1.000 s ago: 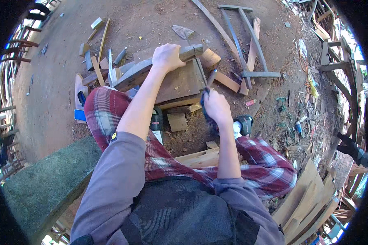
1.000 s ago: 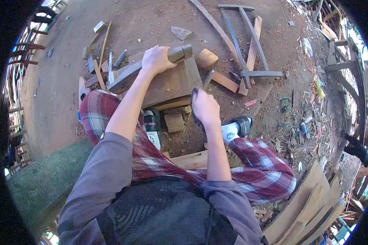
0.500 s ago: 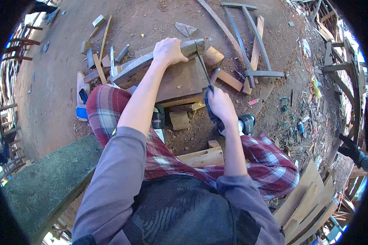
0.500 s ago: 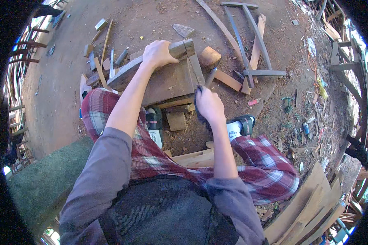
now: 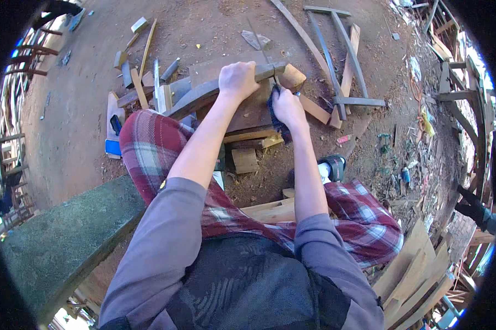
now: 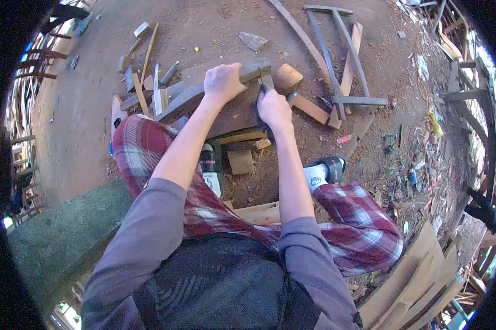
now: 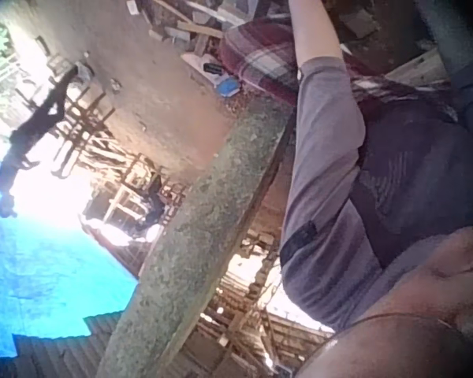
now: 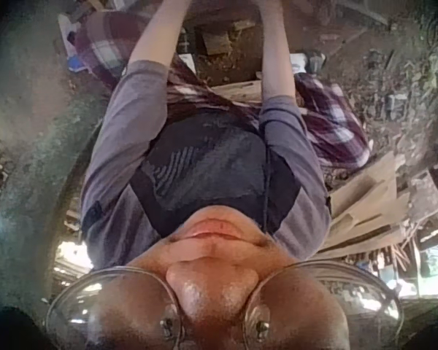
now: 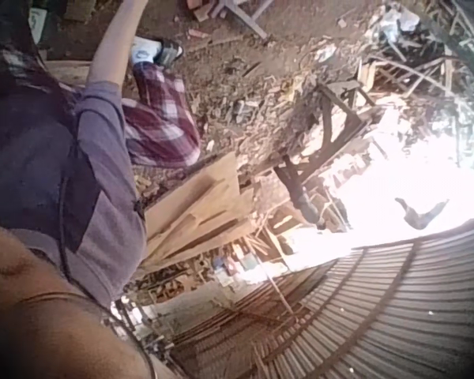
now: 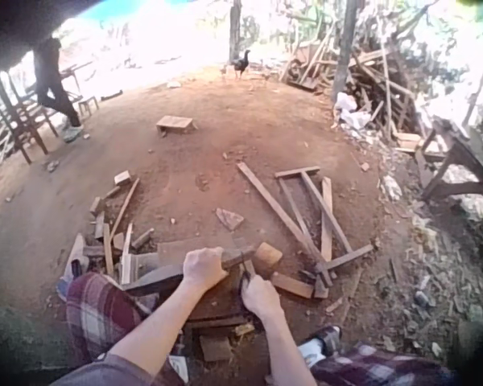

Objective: Sawing a cylindrical piece of wood into two segments using a handsaw.

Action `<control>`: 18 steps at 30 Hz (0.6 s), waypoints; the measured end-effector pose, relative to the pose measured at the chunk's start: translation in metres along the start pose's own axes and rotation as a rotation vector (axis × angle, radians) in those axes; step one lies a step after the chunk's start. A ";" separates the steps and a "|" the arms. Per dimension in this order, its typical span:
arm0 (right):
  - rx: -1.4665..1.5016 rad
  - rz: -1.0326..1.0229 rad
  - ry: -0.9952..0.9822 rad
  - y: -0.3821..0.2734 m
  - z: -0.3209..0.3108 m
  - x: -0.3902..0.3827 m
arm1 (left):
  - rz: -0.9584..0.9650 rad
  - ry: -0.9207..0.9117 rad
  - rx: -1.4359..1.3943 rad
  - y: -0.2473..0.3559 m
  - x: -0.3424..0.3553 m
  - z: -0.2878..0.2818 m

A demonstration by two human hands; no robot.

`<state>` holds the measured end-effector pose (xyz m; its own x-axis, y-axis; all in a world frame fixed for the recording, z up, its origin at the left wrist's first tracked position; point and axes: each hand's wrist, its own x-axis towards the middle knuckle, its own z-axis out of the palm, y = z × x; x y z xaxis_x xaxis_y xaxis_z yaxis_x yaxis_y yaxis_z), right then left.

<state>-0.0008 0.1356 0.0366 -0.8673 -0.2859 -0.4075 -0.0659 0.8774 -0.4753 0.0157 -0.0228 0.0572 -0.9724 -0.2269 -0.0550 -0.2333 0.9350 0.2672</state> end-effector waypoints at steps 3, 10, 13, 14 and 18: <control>-0.015 -0.019 0.026 -0.001 -0.010 0.002 | 0.008 -0.012 0.008 0.001 0.010 -0.006; -0.019 -0.007 -0.043 0.004 -0.019 -0.035 | 0.002 -0.066 -0.008 -0.003 0.014 -0.009; 0.007 -0.034 -0.044 0.024 -0.026 -0.080 | 0.000 -0.128 -0.011 -0.009 0.024 -0.013; -0.030 0.003 -0.068 0.026 -0.032 -0.089 | -0.007 -0.124 -0.013 -0.008 0.025 -0.014; -0.104 0.018 -0.122 0.010 -0.046 -0.099 | 0.028 -0.112 -0.018 -0.004 0.014 -0.010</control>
<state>0.0622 0.1903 0.1083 -0.8029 -0.3087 -0.5100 -0.1067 0.9161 -0.3865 0.0033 -0.0324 0.0647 -0.9737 -0.1681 -0.1538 -0.2069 0.9351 0.2877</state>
